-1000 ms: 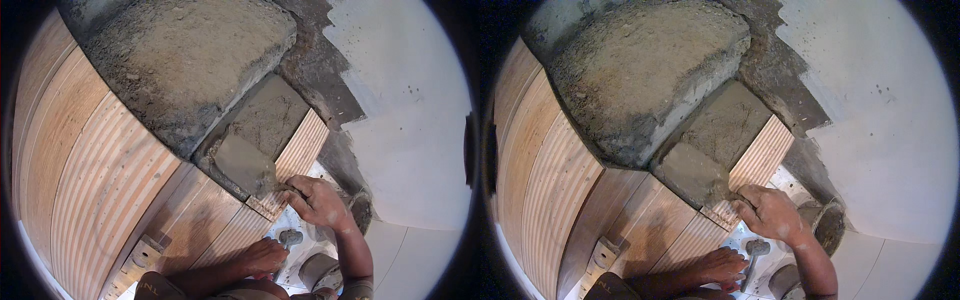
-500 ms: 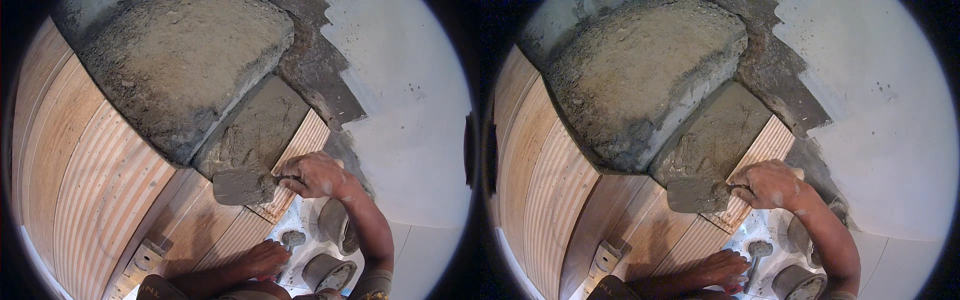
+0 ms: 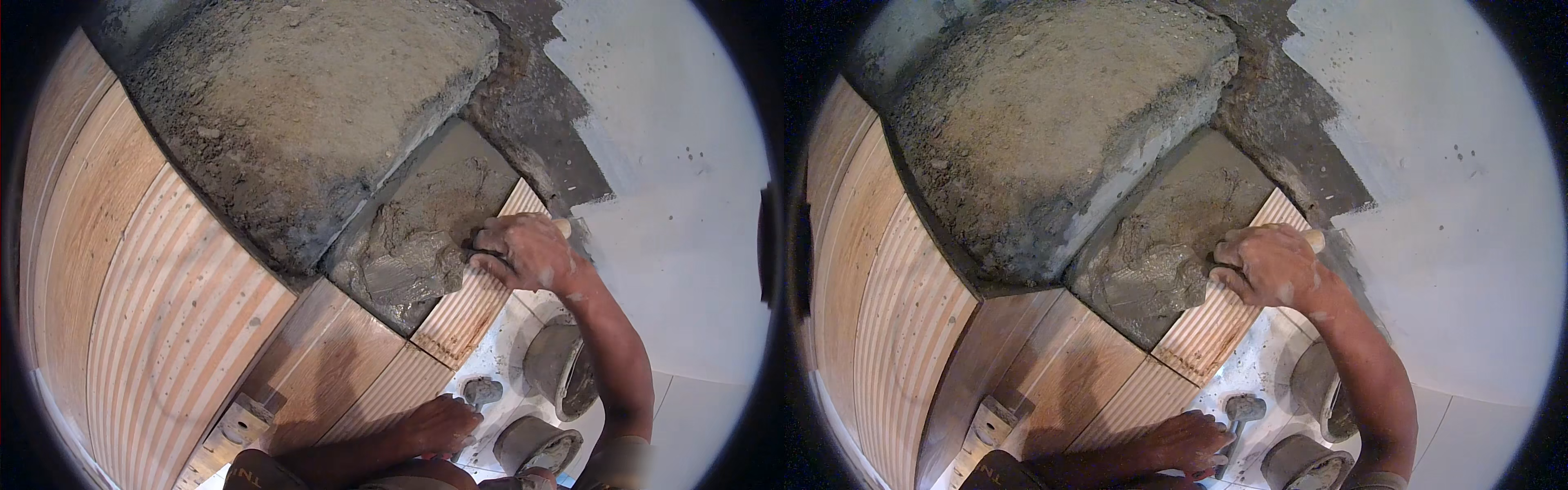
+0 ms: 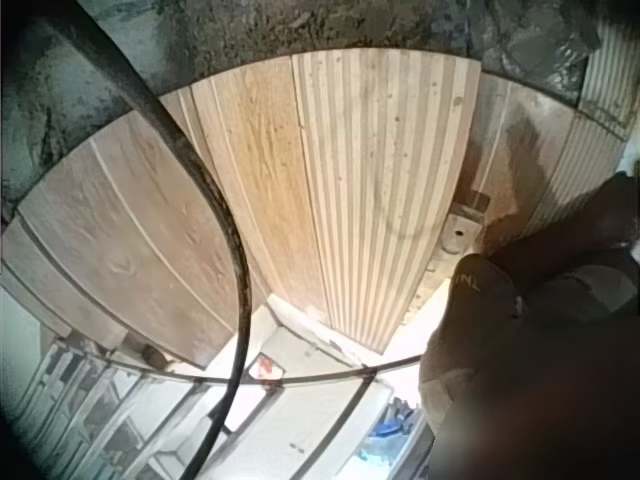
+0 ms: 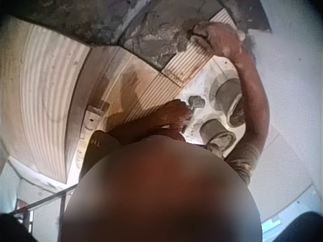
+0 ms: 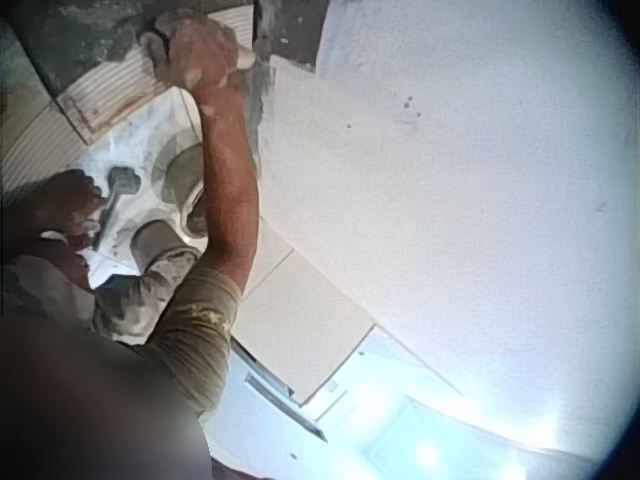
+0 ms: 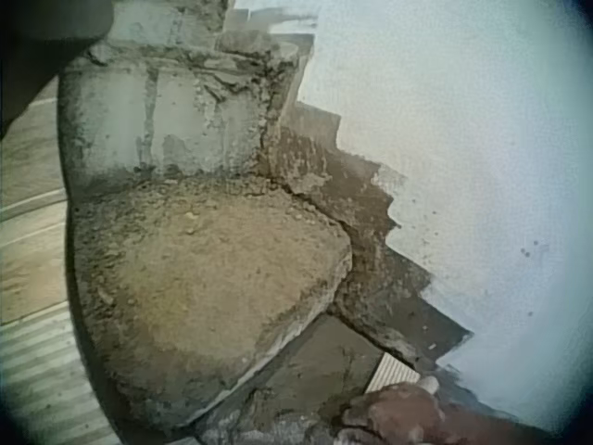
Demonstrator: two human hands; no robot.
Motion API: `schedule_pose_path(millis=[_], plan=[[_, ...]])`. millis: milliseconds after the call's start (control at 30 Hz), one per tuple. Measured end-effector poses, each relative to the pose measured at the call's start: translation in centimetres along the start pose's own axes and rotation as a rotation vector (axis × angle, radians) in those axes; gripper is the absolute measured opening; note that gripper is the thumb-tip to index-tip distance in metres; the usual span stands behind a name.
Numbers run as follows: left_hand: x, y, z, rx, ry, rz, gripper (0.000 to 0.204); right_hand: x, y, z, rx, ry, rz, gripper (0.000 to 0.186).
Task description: Apply mortar to tiles and place them on concrete stairs, tapping with a rubber mallet.
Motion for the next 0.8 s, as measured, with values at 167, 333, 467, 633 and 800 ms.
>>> schedule_pose_path(millis=[167, 333, 467, 633, 800], plan=[[0.0, 0.0, -0.3, 0.007, -0.016, -0.032, 0.025, -1.2, 1.1, 0.7, 0.020, -0.052, -0.016, 0.030], [-0.9, -0.1, -0.8, -0.004, -0.079, -0.030, 0.027, -2.7, 2.8, 2.3, -0.035, 0.032, -0.016, 0.028], [-1.3, -0.8, -2.1, -0.003, -0.135, -0.006, 0.052, -4.1, 3.0, 4.9, 0.038, 0.209, 0.117, 0.028], [-0.5, -0.5, -1.7, -0.009, -0.123, -0.005, 0.056, -5.5, 3.6, 3.6, 0.004, -0.072, 0.011, 0.026], [-0.6, -0.3, -1.8, -0.003, -0.077, -0.092, 0.057, -6.0, 3.4, 3.1, 0.085, -0.059, 0.097, 0.026]])
Point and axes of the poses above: each hand's wrist, its own x-axis away from the middle knuckle, its own z-axis out of the back of the hand, y = z × x, the point moved 10 cm from there along -x, towards the middle knuckle, and after that the axes turned 13 degrees about -y, right-handed, at the moved point
